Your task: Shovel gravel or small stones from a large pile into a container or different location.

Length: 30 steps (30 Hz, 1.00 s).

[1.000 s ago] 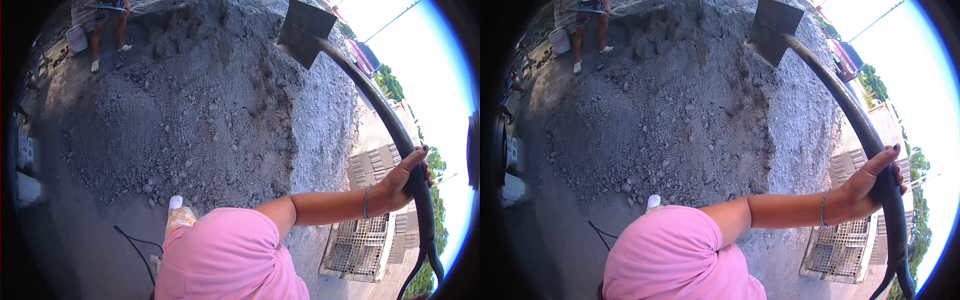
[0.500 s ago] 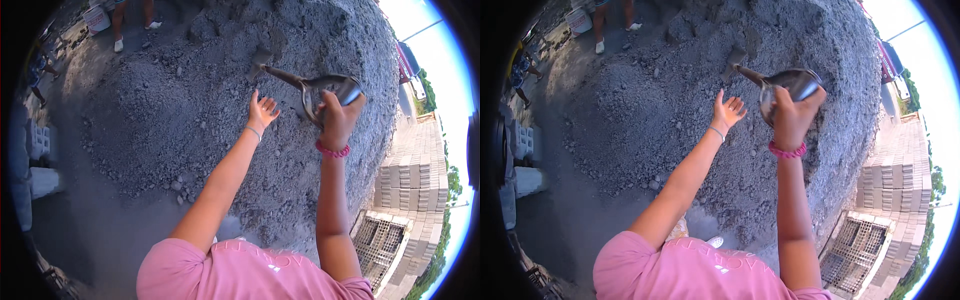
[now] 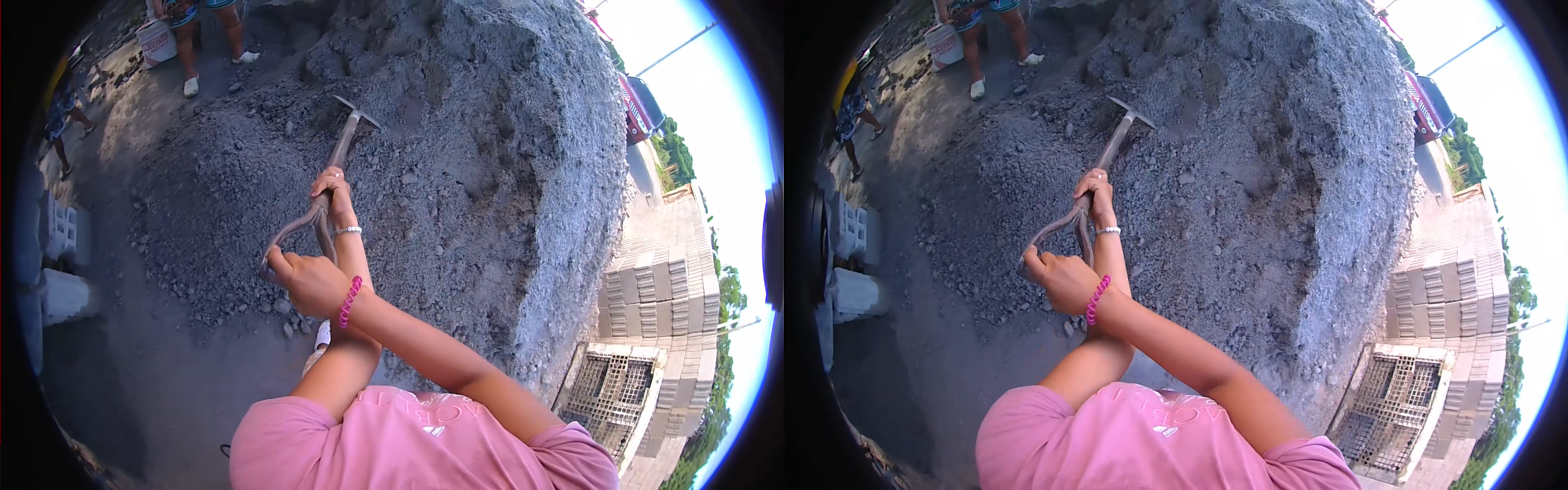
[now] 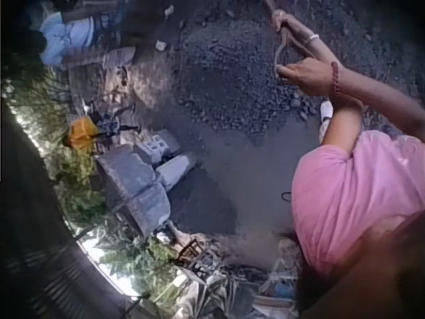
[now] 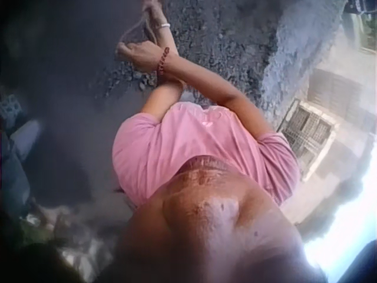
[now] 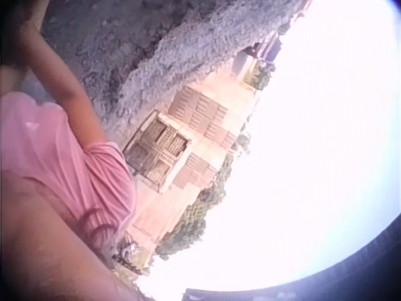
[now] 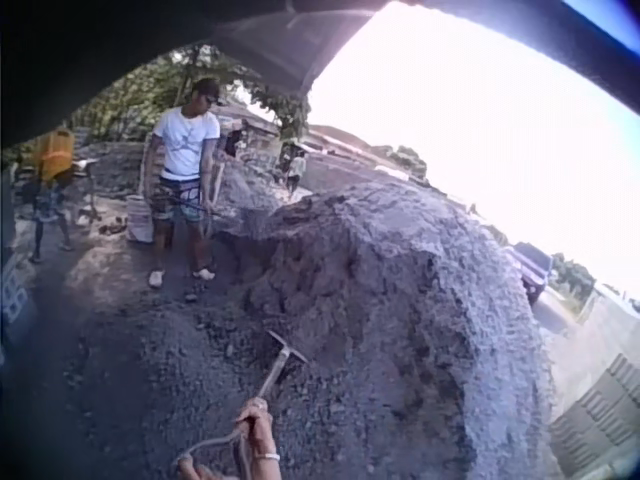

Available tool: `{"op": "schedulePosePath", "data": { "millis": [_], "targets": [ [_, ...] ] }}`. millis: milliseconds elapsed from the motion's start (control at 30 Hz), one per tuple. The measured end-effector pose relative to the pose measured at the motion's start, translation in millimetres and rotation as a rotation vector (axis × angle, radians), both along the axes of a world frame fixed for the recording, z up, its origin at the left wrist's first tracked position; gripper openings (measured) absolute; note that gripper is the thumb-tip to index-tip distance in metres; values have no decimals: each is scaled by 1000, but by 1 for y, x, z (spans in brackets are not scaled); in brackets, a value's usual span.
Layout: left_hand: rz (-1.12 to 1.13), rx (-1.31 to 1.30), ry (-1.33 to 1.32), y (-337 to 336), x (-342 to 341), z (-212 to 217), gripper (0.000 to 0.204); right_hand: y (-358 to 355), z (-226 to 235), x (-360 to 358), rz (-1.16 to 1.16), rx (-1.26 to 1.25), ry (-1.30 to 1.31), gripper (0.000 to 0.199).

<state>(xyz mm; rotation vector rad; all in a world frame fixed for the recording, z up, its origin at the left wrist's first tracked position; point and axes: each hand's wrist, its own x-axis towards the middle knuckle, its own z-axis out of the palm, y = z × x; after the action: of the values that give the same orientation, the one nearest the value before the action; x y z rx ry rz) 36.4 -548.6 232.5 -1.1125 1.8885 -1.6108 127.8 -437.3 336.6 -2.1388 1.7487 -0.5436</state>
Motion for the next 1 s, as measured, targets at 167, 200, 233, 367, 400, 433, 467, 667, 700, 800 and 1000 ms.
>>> {"op": "schedulePosePath", "data": {
  "millis": [167,200,233,367,400,433,467,667,700,800,1000],
  "targets": [
    [127,-177,-234,35,44,-6,24,46,28,7,99,-94,-8,47],
    [159,-222,-304,45,43,-3,25,58,34,-1,113,-146,39,47],
    [199,-272,-371,51,41,-1,26,71,44,-5,67,-126,43,42],
    [199,-578,-787,92,15,16,35,145,85,-33,-239,-211,-73,43],
    [191,-649,-889,108,4,29,34,169,104,-39,-364,-221,-151,43],
    [194,-694,-893,122,-8,36,36,192,117,-46,-477,-280,-245,43],
    [198,-738,-866,137,-18,43,39,216,127,-52,-589,-336,-344,43],
    [250,-656,-778,220,-71,99,45,351,180,-7,-851,-610,-432,45],
    [91,-613,-733,236,-83,120,43,379,185,3,-907,-718,-325,45],
    [-24,-834,-618,295,-99,166,24,460,188,23,-1128,-967,-206,45],
    [-434,-1292,-504,453,-89,294,27,568,246,92,-1020,-1115,196,28]
  ]
}}
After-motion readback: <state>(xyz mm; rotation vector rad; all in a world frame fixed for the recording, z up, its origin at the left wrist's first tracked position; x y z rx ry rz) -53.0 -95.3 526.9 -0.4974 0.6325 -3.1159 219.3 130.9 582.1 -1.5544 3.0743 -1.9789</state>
